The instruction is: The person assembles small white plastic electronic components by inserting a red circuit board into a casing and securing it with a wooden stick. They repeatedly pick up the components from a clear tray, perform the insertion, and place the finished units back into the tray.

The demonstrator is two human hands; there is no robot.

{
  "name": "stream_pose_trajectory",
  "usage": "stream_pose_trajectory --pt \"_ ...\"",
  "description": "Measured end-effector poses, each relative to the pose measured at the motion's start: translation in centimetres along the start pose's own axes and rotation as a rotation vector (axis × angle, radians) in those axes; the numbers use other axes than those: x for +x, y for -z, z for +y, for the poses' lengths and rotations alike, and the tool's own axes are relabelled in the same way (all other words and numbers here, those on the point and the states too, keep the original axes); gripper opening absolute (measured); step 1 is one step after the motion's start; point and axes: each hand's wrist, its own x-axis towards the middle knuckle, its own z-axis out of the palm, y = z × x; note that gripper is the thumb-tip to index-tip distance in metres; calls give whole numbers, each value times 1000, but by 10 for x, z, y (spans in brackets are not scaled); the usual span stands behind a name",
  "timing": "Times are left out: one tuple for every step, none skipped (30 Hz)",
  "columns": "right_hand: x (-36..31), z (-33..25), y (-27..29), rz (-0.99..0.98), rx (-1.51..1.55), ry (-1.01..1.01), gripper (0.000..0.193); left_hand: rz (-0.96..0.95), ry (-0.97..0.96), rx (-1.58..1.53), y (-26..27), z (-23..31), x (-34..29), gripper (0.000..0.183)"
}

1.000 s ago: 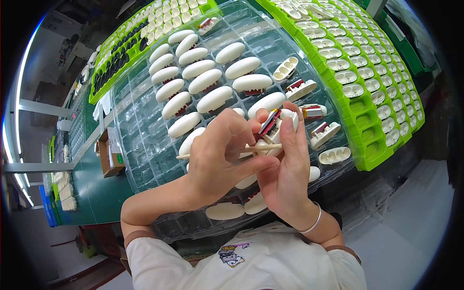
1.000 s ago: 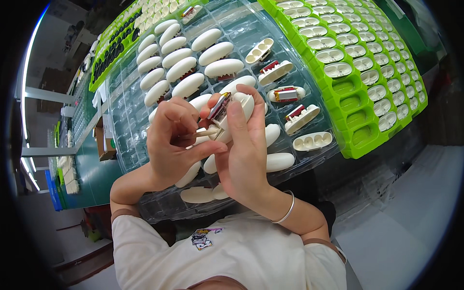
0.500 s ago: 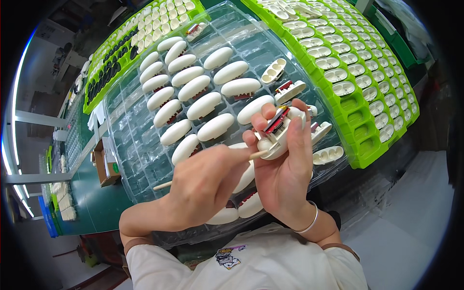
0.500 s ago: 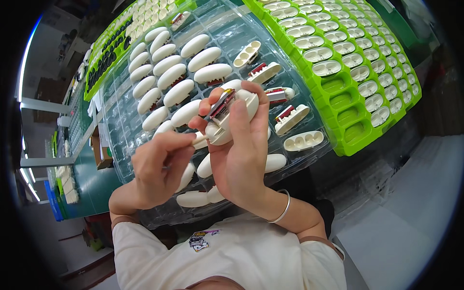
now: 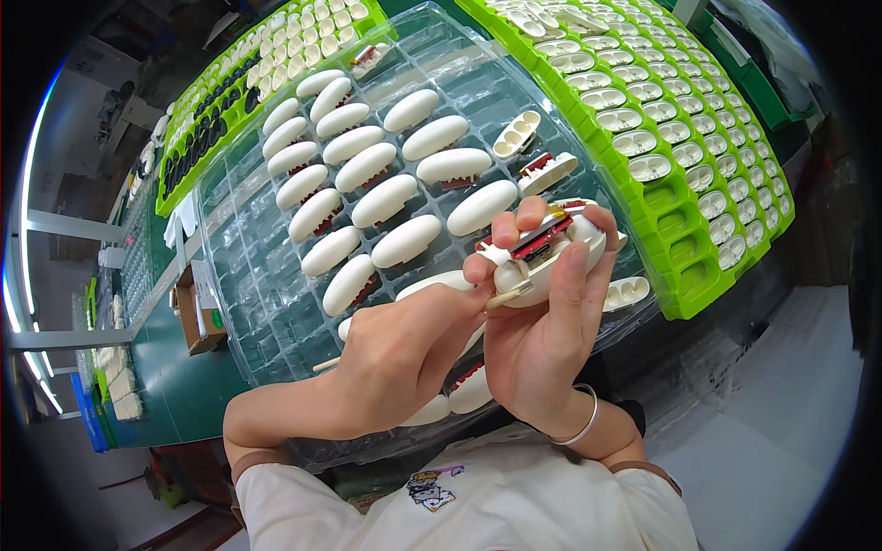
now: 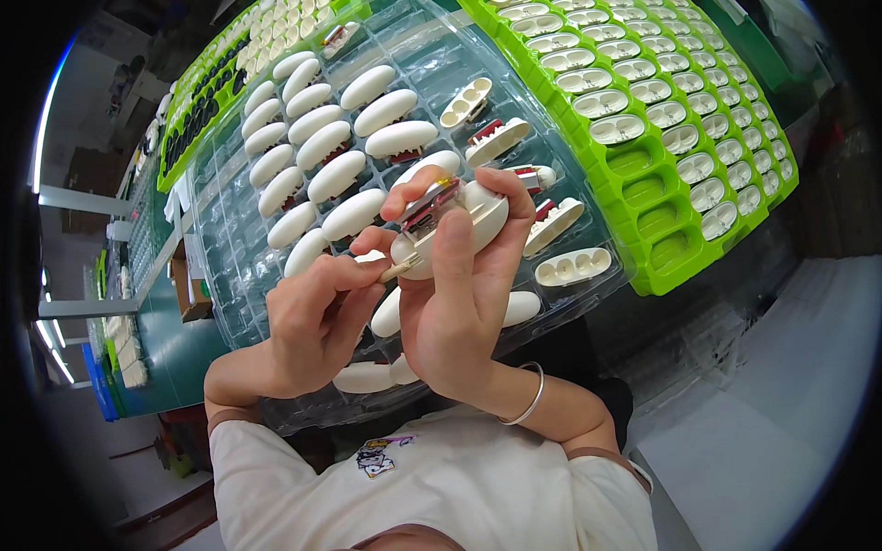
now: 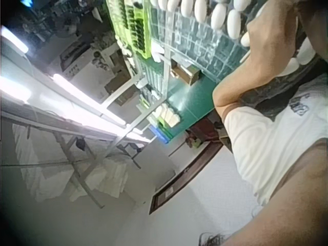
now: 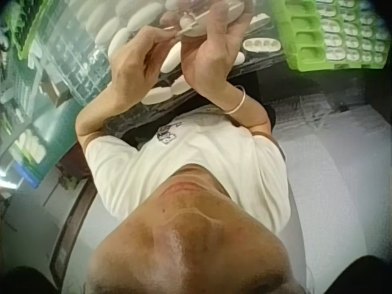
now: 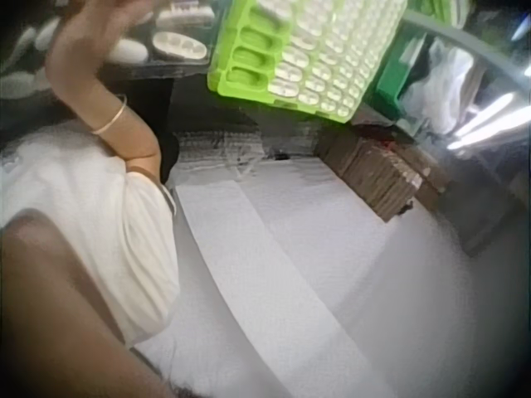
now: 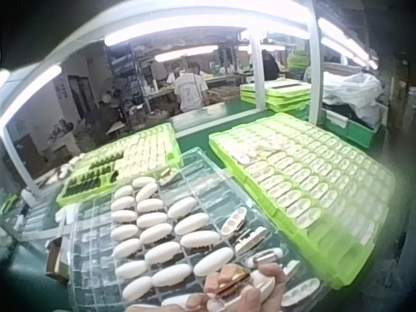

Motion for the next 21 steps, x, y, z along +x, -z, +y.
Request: stream_pose_trajectory --pt "0 1 0 -5 -2 6 28 -11 21 -12 1 0 0 17" --pt "-1 1 0 -17 -28 18 27 -23 41 -27 1 1 1 17" --pt "-2 3 -1 -28 -54 31 26 -36 62 -41 2 2 1 16" --pt "-3 4 -1 -40 -81 44 26 -49 88 -50 2 3 1 16" --pt "-4 5 -2 -44 -75 57 26 -60 115 -54 4 5 1 15" --pt "-4 6 -1 -48 -69 70 27 -71 143 -58 5 6 1 14" --pt "-4 7 -1 -52 -62 83 28 -77 153 -60 6 7 1 14" --pt "-3 8 0 -69 -92 100 28 -85 168 -66 6 6 2 13" --pt "-2 9 1 -86 -122 117 28 -92 182 -71 7 6 2 13" --pt "0 10 1 -103 -151 134 29 -105 204 -81 8 5 4 12" --pt "-1 10 3 -101 -161 138 28 -118 218 -95 9 6 5 12" --pt "-1 11 4 -98 -172 141 28 -131 233 -109 10 6 6 11" --pt "-2 11 5 -95 -182 144 28 -135 234 -115 9 7 6 11" --pt "-2 10 6 -100 -183 143 27 -138 237 -119 9 8 6 11" --pt "-2 10 6 -104 -185 142 27 -141 240 -123 9 8 5 10" --pt "-2 10 6 -108 -187 142 27 -145 253 -128 9 7 5 10" --pt "-2 9 6 -100 -177 119 27 -149 263 -133 9 7 6 10" --pt "-2 9 7 -92 -167 97 26 -154 273 -138 9 6 7 10" --pt "-1 8 8 -83 -157 76 26 -173 304 -170 9 4 8 9" --pt "0 7 10 -84 -139 33 25 -192 336 -202 10 2 8 9" --pt "0 5 8 -34 -85 -25 25 -210 368 -234 10 0 9 8"
